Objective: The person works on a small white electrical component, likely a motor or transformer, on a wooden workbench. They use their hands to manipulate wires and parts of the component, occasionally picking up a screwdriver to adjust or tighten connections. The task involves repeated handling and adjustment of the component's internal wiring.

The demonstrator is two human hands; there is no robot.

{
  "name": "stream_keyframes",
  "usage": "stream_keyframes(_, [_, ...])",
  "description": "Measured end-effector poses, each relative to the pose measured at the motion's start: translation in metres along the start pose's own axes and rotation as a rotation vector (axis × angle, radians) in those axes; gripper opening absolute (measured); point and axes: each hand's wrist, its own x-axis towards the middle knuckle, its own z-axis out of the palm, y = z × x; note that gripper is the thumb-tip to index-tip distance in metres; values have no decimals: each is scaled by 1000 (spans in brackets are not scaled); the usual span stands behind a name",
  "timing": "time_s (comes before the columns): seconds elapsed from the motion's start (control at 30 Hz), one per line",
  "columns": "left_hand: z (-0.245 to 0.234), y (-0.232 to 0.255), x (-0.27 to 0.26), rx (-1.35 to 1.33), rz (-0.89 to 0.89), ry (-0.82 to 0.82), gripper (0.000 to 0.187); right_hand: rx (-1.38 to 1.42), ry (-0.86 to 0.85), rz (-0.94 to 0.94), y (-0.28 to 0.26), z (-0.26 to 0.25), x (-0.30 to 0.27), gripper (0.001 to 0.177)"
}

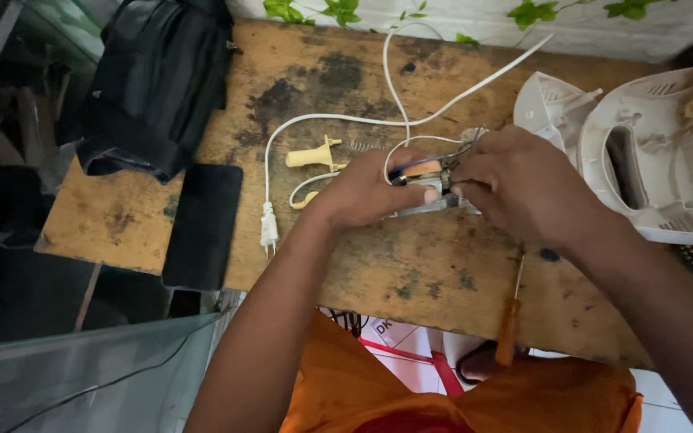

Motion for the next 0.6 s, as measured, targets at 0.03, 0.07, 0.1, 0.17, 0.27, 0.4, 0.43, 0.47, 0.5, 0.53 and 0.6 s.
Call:
stream_keyframes(0.03, [0, 1, -1, -3, -3, 5, 46, 2, -5, -4, -1, 1, 1, 12])
stream_keyframes(0.07, [-1, 3, -1, 56, -51, 7, 52, -31, -16, -13, -3, 2, 2, 11])
stream_keyframes(0.1, [-2, 5, 1, 119, -93, 7, 57, -68, -22, -21, -3, 2, 4, 13])
stream_keyframes(0.17, [-2, -3, 3, 139, -44, 21, 58, -65, -39, -1, -3, 4, 5, 14])
stream_keyframes(0.27, [-2, 8, 1, 200, -18, 28, 61, -137, -67, -26, -2, 3, 11, 9])
stream_keyframes(0.4, [-7, 18, -2, 206, -112, 24, 60, -45, -124, 123, 1, 4, 14, 16])
stream_keyframes(0.43, [-7, 14, 1, 203, -111, 23, 60, -47, -126, 124, 2, 1, 13, 16])
stream_keyframes(0.47, [-8, 10, 3, 208, -44, 26, 53, 42, -101, 152, 3, -2, 11, 13])
stream_keyframes(0.5, [-7, 3, 0, 212, 9, 35, 48, 141, -84, 174, 1, -1, 9, 11])
stream_keyframes(0.53, [-6, 6, -5, 208, -4, 40, 48, 149, -94, 167, 3, 5, 8, 11])
stream_keyframes(0.6, [-6, 15, -4, 193, -57, 43, 53, -15, -57, 40, 11, 12, 5, 12])
